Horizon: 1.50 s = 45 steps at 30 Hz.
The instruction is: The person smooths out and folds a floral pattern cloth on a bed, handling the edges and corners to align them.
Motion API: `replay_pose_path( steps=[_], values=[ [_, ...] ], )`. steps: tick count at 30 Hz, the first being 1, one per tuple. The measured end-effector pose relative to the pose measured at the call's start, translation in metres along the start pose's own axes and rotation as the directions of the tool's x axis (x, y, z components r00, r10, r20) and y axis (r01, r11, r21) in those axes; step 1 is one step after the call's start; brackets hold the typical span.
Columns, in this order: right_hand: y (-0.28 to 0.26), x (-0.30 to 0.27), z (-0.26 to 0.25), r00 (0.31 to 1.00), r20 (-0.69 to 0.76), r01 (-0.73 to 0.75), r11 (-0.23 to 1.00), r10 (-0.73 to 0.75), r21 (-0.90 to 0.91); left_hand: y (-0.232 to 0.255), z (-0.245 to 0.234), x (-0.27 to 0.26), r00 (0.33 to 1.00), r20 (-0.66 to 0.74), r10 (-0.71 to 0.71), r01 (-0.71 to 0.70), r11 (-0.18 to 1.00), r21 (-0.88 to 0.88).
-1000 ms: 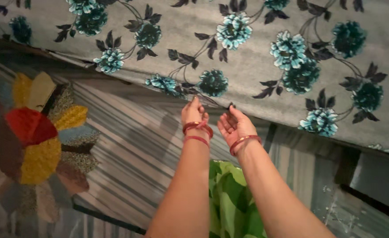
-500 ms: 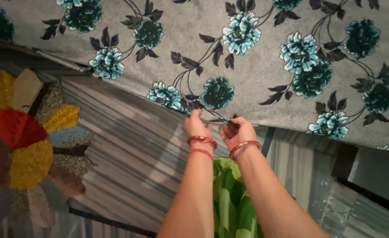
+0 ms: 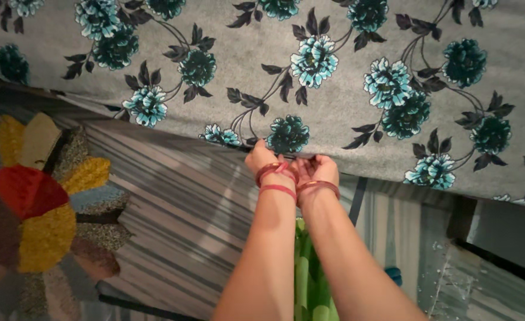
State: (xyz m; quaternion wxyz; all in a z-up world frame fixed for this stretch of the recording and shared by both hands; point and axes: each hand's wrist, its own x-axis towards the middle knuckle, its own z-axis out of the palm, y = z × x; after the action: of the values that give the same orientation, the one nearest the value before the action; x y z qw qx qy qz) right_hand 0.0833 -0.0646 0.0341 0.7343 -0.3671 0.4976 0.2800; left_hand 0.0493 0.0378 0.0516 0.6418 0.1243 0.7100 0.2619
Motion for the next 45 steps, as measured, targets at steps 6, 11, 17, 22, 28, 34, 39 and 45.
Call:
replay_pose_path(
  steps=[6,11,17,22,28,34,39,45],
  values=[
    [-0.008,-0.031,0.003,1.000,-0.009,-0.010,0.998,0.010,0.056,0.010,0.005,-0.016,0.979,-0.135,0.150,-0.147,0.989,0.029],
    [-0.009,-0.019,0.008,0.998,0.051,-0.042,0.999,0.042,0.008,0.017,0.009,-0.020,0.997,-0.071,0.024,-0.017,0.996,0.092],
    [-0.008,-0.012,0.013,0.997,0.078,-0.032,0.991,0.022,0.132,0.022,0.019,-0.028,0.974,-0.226,-0.010,0.022,0.999,0.050],
    [-0.009,-0.003,0.007,0.997,-0.010,-0.073,0.989,0.075,0.125,0.018,0.018,-0.022,0.981,-0.195,-0.009,0.010,1.000,0.007],
    [-0.012,0.003,0.006,0.994,0.058,-0.099,0.988,0.093,0.121,0.012,0.020,-0.057,0.978,-0.141,-0.153,0.134,0.982,-0.132],
    [-0.017,0.005,0.008,0.990,0.060,-0.132,0.980,0.125,0.149,0.013,0.021,-0.055,0.976,-0.011,-0.219,0.210,0.949,-0.233],
    [-0.018,-0.008,0.013,0.990,0.081,-0.131,0.977,0.119,0.169,0.024,0.021,-0.060,0.952,0.150,-0.266,0.301,0.902,-0.310],
    [-0.025,-0.029,0.034,0.972,0.233,-0.047,0.988,0.012,0.144,0.039,0.027,-0.065,0.868,0.396,-0.300,0.441,0.832,-0.336]
  ],
)
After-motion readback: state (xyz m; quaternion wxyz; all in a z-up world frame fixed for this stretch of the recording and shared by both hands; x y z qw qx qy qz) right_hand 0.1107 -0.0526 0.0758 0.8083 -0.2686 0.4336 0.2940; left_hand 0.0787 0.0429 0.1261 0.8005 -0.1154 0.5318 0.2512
